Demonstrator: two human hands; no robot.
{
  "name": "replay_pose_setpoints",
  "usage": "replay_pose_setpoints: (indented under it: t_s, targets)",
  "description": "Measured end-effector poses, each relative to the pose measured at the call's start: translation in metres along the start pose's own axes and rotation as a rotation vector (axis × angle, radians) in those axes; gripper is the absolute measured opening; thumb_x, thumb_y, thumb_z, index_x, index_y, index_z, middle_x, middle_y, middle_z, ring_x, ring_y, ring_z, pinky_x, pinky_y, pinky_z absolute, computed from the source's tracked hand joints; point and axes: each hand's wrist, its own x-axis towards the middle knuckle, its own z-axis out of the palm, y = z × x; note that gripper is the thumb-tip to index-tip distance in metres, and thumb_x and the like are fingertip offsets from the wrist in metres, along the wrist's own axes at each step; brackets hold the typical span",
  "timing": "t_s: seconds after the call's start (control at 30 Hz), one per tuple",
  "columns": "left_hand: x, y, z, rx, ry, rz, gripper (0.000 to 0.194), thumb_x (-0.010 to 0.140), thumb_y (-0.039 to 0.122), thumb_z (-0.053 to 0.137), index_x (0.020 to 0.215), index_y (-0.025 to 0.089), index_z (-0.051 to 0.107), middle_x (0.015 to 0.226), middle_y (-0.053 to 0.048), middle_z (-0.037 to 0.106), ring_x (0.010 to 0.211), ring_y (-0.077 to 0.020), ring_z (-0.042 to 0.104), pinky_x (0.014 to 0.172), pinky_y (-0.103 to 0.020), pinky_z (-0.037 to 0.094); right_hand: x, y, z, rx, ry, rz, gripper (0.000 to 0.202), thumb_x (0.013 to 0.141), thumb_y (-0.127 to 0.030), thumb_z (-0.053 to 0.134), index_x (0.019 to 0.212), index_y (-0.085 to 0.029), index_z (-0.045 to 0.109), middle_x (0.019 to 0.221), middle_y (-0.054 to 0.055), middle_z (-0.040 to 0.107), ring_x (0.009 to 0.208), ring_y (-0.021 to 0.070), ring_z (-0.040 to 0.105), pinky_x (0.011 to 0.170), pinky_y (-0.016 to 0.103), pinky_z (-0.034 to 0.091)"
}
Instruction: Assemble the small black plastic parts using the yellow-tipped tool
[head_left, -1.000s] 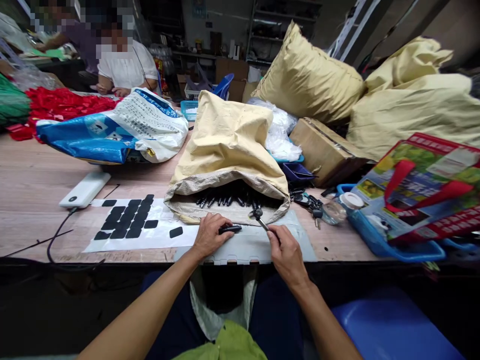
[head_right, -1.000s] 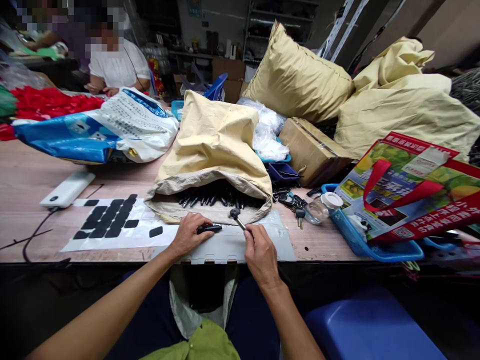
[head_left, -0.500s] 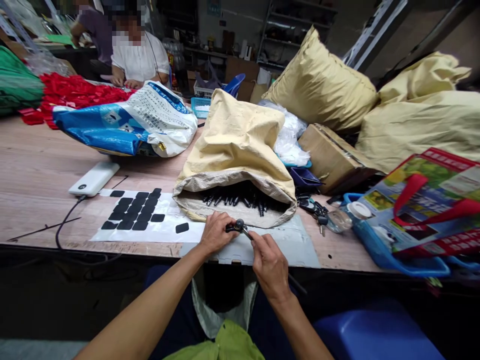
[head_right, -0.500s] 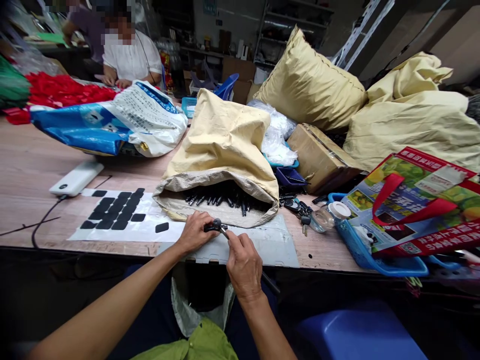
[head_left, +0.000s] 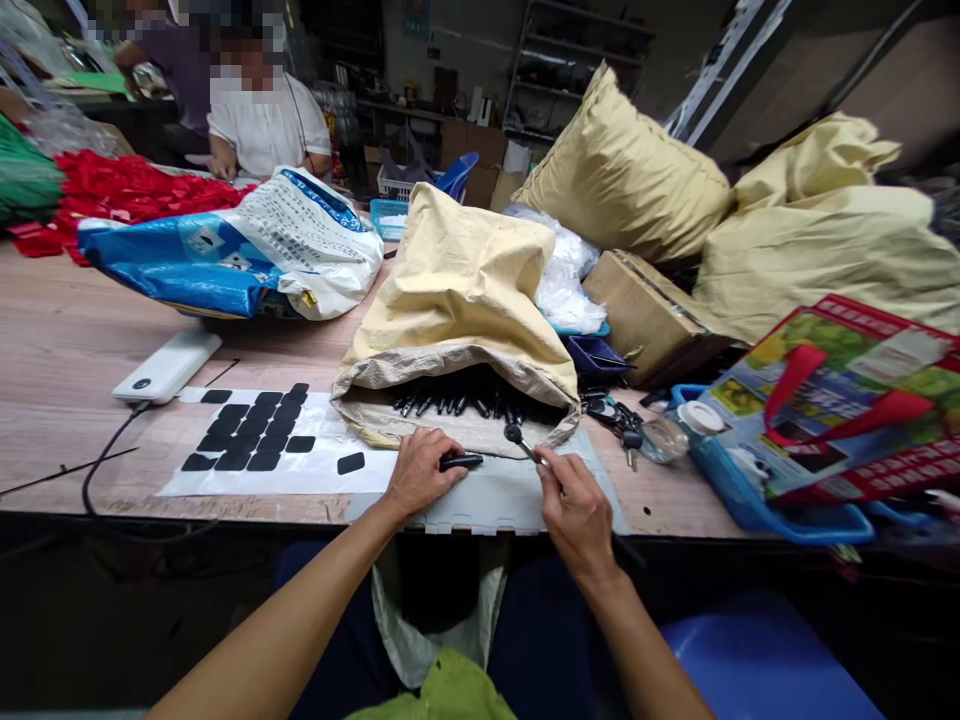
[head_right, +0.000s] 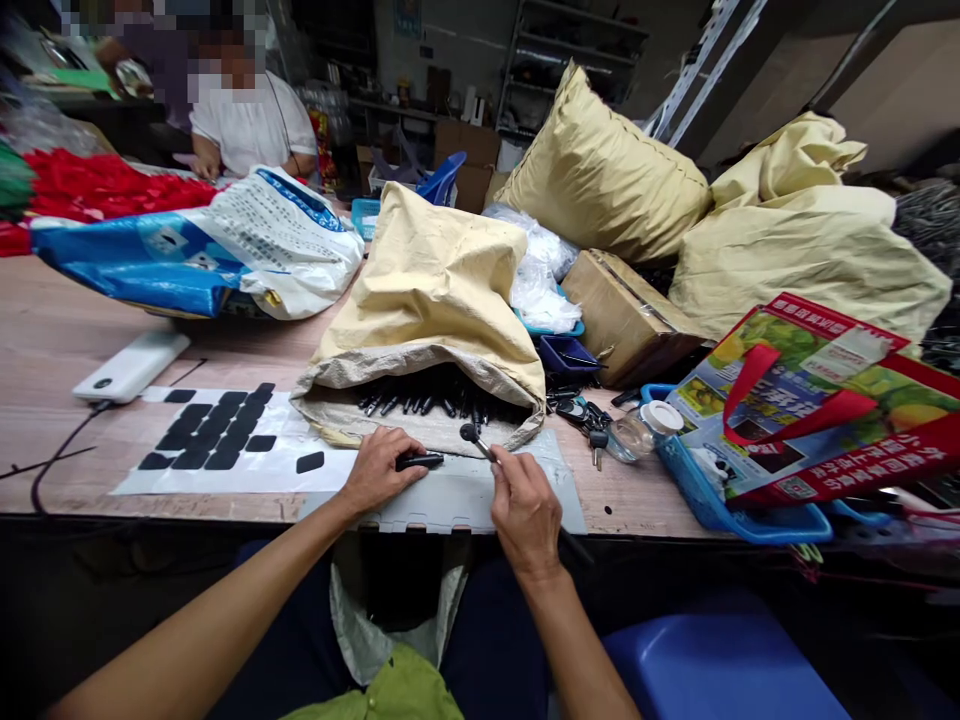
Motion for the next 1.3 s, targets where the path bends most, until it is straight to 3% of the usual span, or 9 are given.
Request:
replay_pose_setpoints:
  t_s: [0.23, 0.53, 0.67, 0.8, 0.9, 1.0, 1.07, 1.17, 1.3]
  targets:
    - [0.0, -0.006, 0.003, 0.051, -0.018, 0.033, 0.02, 0.084, 0.037, 0.074, 0.102, 0.028, 0.073, 0.097, -0.001, 0.068, 0.1, -0.0246, 0.053, 0.087, -0.039, 0.035, 0.025, 0.093, 0.007, 0.007, -0.162, -0.221, 0.025, 0.099, -0.025, 0.053, 0.114, -0.024, 0.072, 0.094, 0.006, 0.067, 0.093, 0.0222, 0.06, 0.085, 0.035, 0.049]
    - [-0.004, -0.002, -0.003, 0.036, -0.01, 0.073, 0.022, 0.089, 0.042, 0.068, 0.104, 0.027, 0.073, 0.101, -0.004, 0.07, 0.101, -0.0263, 0.055, 0.093, -0.043, 0.038, 0.024, 0.093, 0.009, -0.002, -0.202, -0.106, 0.019, 0.088, -0.025, 0.061, 0.103, -0.024, 0.072, 0.092, 0.003, 0.064, 0.09, 0.0218, 0.055, 0.086, 0.035, 0.044]
    - [-0.043, 0.023, -0.011, -0.062, 0.005, 0.212, 0.021, 0.095, 0.038, 0.059, 0.108, 0.026, 0.069, 0.107, -0.008, 0.07, 0.101, -0.0261, 0.058, 0.092, -0.042, 0.043, 0.024, 0.092, 0.008, -0.022, -0.208, -0.098, 0.019, 0.087, -0.026, 0.062, 0.102, -0.024, 0.072, 0.093, 0.003, 0.063, 0.091, 0.022, 0.054, 0.086, 0.035, 0.043]
    - [-0.104, 0.034, 0.006, -0.092, -0.3, 0.384, 0.021, 0.097, 0.03, 0.055, 0.116, 0.029, 0.065, 0.101, -0.006, 0.07, 0.09, -0.0224, 0.062, 0.082, -0.038, 0.047, 0.024, 0.092, 0.008, -0.014, -0.215, -0.106, 0.02, 0.086, -0.026, 0.062, 0.103, -0.024, 0.072, 0.093, 0.004, 0.063, 0.092, 0.0225, 0.054, 0.086, 0.035, 0.042]
    - [-0.136, 0.021, 0.035, -0.009, -0.378, 0.242, 0.02, 0.095, 0.025, 0.054, 0.111, 0.03, 0.065, 0.097, -0.004, 0.069, 0.088, -0.0223, 0.064, 0.078, -0.036, 0.049, 0.025, 0.092, 0.007, -0.014, -0.219, -0.117, 0.021, 0.084, -0.025, 0.064, 0.104, -0.023, 0.071, 0.094, 0.004, 0.062, 0.092, 0.0232, 0.053, 0.087, 0.035, 0.043]
    - [-0.147, 0.011, 0.052, 0.052, -0.386, 0.044, 0.032, 0.088, 0.019, 0.059, 0.117, 0.032, 0.063, 0.111, -0.003, 0.068, 0.097, -0.0232, 0.067, 0.085, -0.036, 0.051, 0.025, 0.092, 0.007, -0.023, -0.222, -0.123, 0.021, 0.084, -0.026, 0.064, 0.103, -0.023, 0.071, 0.094, 0.004, 0.062, 0.092, 0.0232, 0.053, 0.086, 0.035, 0.043]
    - [-0.144, 0.016, 0.048, 0.028, -0.4, 0.034, 0.036, 0.085, 0.019, 0.063, 0.118, 0.033, 0.062, 0.116, -0.003, 0.067, 0.099, -0.023, 0.068, 0.085, -0.035, 0.052, 0.025, 0.092, 0.007, -0.03, -0.221, -0.123, 0.021, 0.084, -0.027, 0.063, 0.103, -0.023, 0.071, 0.094, 0.004, 0.061, 0.092, 0.0233, 0.054, 0.086, 0.035, 0.043]
    - [-0.121, 0.034, 0.023, -0.074, -0.333, 0.159, 0.022, 0.092, 0.026, 0.059, 0.114, 0.031, 0.065, 0.108, -0.004, 0.067, 0.095, -0.0207, 0.067, 0.082, -0.032, 0.053, 0.024, 0.092, 0.007, -0.035, -0.218, -0.125, 0.021, 0.085, -0.027, 0.063, 0.104, -0.023, 0.07, 0.094, 0.005, 0.061, 0.093, 0.0235, 0.054, 0.086, 0.036, 0.044]
    - [-0.05, 0.036, -0.016, -0.001, 0.034, 0.117, 0.02, 0.099, 0.033, 0.05, 0.109, 0.025, 0.066, 0.099, -0.006, 0.067, 0.091, -0.0203, 0.066, 0.081, -0.032, 0.052, 0.024, 0.092, 0.008, -0.029, -0.218, -0.129, 0.021, 0.085, -0.028, 0.063, 0.104, -0.023, 0.07, 0.095, 0.005, 0.062, 0.094, 0.0238, 0.055, 0.087, 0.036, 0.044]
